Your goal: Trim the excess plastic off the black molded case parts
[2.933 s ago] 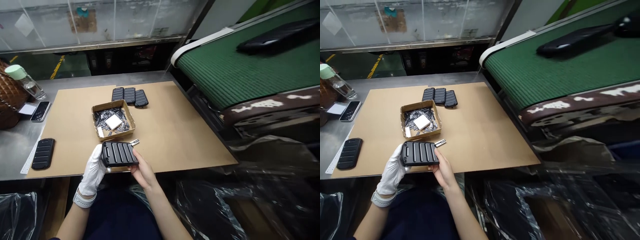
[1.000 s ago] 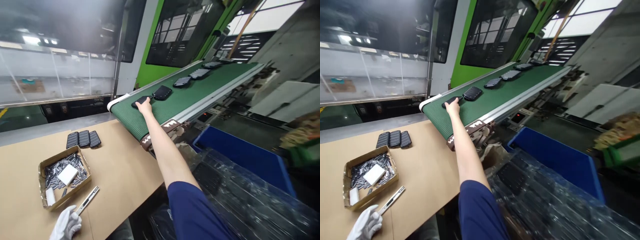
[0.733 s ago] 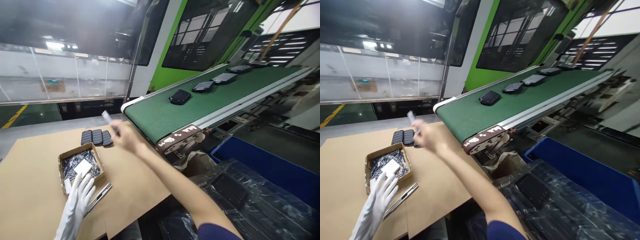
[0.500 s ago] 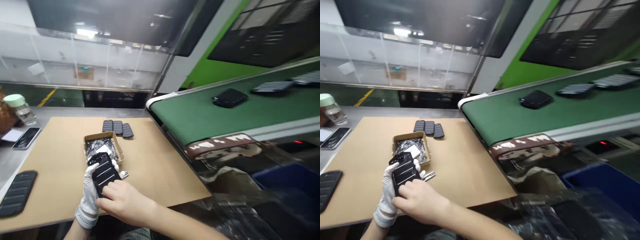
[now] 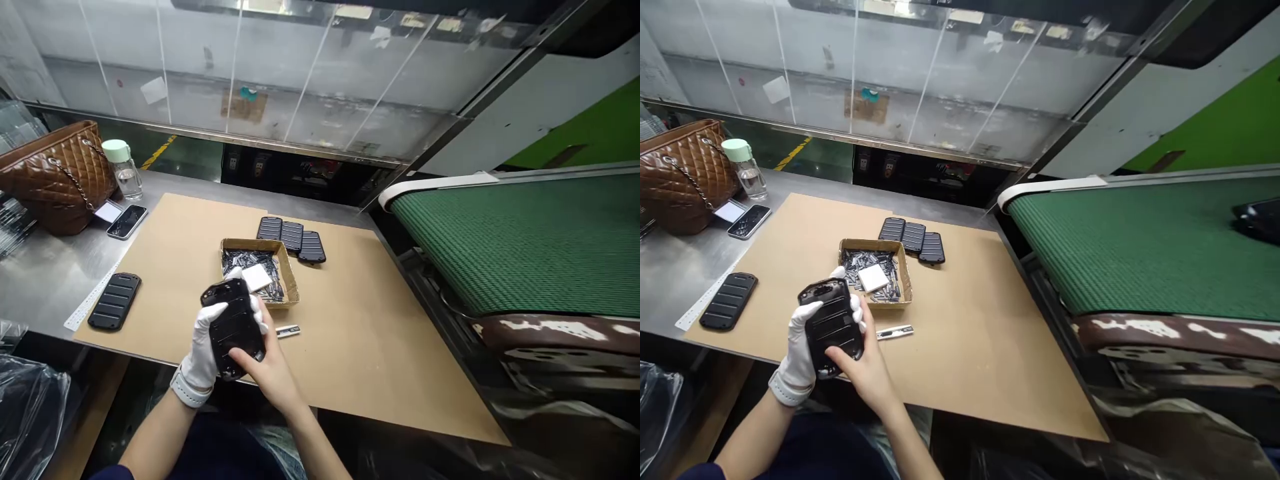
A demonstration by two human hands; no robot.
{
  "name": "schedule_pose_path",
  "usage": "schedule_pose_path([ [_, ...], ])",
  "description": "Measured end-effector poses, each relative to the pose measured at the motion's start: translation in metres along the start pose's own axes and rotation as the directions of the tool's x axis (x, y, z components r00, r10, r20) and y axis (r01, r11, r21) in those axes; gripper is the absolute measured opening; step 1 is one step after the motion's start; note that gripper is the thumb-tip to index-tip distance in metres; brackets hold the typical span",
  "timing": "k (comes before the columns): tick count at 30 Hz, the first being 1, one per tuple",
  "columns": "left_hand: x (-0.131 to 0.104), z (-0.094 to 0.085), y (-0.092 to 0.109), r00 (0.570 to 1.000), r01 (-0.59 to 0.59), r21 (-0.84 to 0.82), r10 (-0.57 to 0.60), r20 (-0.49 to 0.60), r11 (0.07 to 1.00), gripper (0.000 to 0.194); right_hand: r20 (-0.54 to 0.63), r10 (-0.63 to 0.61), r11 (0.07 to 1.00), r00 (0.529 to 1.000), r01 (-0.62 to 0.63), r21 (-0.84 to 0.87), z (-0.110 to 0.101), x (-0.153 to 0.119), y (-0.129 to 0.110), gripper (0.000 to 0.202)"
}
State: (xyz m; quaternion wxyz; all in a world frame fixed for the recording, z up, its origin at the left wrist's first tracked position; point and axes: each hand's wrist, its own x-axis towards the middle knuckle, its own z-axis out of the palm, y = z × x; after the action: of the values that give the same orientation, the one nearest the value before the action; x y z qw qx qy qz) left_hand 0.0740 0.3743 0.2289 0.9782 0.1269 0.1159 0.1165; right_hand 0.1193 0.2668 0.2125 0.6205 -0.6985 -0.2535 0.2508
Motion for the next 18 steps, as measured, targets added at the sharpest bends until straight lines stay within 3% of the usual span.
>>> schedule_pose_path([
  [2,-0.001,0.002,0.001,0.981,-0.158,0.044,0.162,-0.105,0.986,0.041,0.040,-0.065,0.992,0.997,0.069,-0.104,0.003,0.001,0.002,0.082],
  [5,-0.001,0.011,0.002,0.914,-0.358,0.063,0.364,-0.182,0.931,0.039,-0.084,-0.252,0.958,0.964,0.237,-0.162,0.013,0.004,0.011,0.050],
  [8,0.001,0.018,0.006,0.894,-0.421,-0.016,0.412,-0.173,0.907,0.037,-0.208,-0.343,0.938,0.916,0.322,-0.129,0.023,0.006,0.018,0.029],
  [11,0.005,0.013,0.019,0.905,-0.396,-0.090,0.372,-0.206,0.914,0.032,-0.152,-0.433,0.889,0.888,0.394,-0.232,0.024,0.006,0.016,0.013],
  [13,0.008,0.003,0.030,0.887,-0.409,-0.087,0.373,-0.272,0.909,0.027,-0.114,-0.601,0.775,0.791,0.542,-0.325,0.019,0.011,0.011,0.014],
  [15,0.011,-0.006,0.040,0.856,-0.446,-0.068,0.404,-0.323,0.892,0.025,-0.139,-0.706,0.677,0.694,0.604,-0.421,0.010,0.022,0.005,0.016],
  [16,0.011,-0.009,0.044,0.853,-0.452,-0.069,0.408,-0.325,0.889,0.025,-0.171,-0.701,0.673,0.693,0.564,-0.479,0.004,0.031,0.002,0.019],
  [18,0.009,-0.013,0.048,0.885,-0.406,-0.089,0.368,-0.285,0.909,0.030,-0.236,-0.584,0.731,0.777,0.377,-0.569,-0.013,0.047,0.000,0.032],
])
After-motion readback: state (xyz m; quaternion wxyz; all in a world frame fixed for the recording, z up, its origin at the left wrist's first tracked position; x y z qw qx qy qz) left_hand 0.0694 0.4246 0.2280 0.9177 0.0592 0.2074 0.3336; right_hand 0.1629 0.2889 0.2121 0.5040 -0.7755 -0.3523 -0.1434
